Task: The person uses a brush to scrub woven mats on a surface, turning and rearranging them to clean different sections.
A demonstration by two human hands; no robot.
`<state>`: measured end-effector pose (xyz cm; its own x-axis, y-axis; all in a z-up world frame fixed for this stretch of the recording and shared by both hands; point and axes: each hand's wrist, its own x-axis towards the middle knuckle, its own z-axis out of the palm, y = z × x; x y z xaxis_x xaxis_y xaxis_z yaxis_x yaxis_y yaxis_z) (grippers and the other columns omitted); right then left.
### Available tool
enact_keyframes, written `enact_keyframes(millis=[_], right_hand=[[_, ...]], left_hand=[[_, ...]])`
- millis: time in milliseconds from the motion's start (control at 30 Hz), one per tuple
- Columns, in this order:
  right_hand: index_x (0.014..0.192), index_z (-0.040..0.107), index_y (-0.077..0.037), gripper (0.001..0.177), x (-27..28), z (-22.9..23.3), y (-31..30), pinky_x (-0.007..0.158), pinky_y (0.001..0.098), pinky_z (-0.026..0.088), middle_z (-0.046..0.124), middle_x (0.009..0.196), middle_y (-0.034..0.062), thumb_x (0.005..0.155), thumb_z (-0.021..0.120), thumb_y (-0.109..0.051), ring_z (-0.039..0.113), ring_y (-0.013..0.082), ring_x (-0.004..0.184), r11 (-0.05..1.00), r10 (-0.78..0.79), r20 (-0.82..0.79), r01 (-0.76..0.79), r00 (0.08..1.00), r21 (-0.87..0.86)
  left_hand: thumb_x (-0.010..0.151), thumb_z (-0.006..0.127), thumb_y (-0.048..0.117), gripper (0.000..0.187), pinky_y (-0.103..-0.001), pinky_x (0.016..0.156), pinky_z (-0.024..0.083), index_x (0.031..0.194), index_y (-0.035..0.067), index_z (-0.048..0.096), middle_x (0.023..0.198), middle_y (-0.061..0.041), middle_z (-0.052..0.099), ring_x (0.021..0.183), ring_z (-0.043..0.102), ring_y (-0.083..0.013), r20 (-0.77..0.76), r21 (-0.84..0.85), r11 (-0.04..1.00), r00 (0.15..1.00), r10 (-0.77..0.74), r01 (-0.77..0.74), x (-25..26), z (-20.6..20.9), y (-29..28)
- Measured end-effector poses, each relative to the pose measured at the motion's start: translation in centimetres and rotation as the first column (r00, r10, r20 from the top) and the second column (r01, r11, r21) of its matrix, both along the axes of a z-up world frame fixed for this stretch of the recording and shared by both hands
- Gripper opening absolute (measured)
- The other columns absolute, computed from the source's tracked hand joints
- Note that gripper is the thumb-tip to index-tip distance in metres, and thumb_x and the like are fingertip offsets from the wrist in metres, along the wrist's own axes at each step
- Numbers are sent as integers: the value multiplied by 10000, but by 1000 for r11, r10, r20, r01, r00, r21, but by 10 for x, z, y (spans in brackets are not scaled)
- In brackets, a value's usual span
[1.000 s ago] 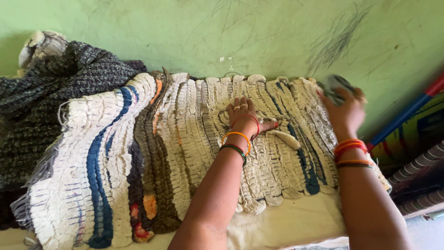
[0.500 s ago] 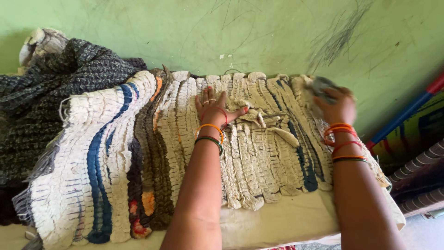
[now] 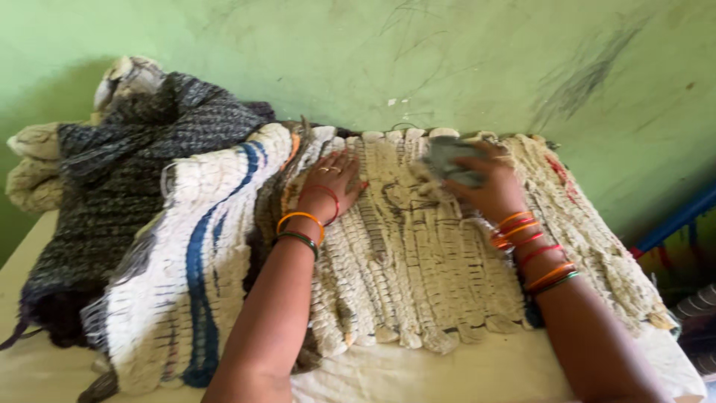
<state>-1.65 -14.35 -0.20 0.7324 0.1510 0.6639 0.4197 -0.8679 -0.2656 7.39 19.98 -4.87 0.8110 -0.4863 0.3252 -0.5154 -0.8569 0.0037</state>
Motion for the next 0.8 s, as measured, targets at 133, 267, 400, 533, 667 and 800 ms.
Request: enact_keyframes(millis=[133,267,400,533,667,800], right_hand=[[1150,782,-128,410,10,-10,-113,877,361,548,771,1090,122,853,817,-408,725,304,971,942,-117,-187,168,975,291],[1072,812,-96,457,-6,-25,-169,948,433,553,742,1096,173,825,901,-470,698,352,1043,862,-498,179,507,848,-4],[1105,804,-88,456,-14,13,-127,1011,440,550,733,1164,165,867,899,-466,695,344,1089,893,-449,168,446,878,55],[1159,762,-86,496,15,56,-15,953,390,560,732,1190,139,822,875,-432,707,287,1065,997,-19,12,18,1000,76],[1312,677,-110,695,27,46,100,956,403,548,700,1267,153,751,842,-487,702,311,1087,984,176,-267,-170,948,45],[1439,596,-153,874,20,43,131,942,466,504,481,1454,277,747,818,-639,617,437,1112,988,-10,-357,-46,934,-146]], left_hand=[[987,414,588,721,-408,1234,196,1540,126,412,1636,-115,336,1519,269,-278,-46,-45,998,998,-37,34,-1,2,4],[918,492,673,889,-374,1243,176,1554,66,360,1638,-117,318,1530,244,-263,-116,-12,1000,993,3,-4,-2,10,5],[888,493,718,979,-381,1234,165,1570,45,290,1657,-117,264,1530,213,-272,-196,-14,998,979,50,-54,-4,21,2],[878,487,765,1061,-379,1253,145,1580,0,267,1673,-153,241,1553,192,-290,-173,-31,998,983,53,-59,-14,25,4],[798,485,850,1190,-409,1250,54,1571,-16,223,1670,-146,193,1564,121,-260,-182,9,988,972,151,-152,-24,37,3],[758,492,906,1277,-398,1254,32,1578,-30,207,1684,-168,153,1566,108,-241,-229,-4,985,959,165,-171,-35,48,4]])
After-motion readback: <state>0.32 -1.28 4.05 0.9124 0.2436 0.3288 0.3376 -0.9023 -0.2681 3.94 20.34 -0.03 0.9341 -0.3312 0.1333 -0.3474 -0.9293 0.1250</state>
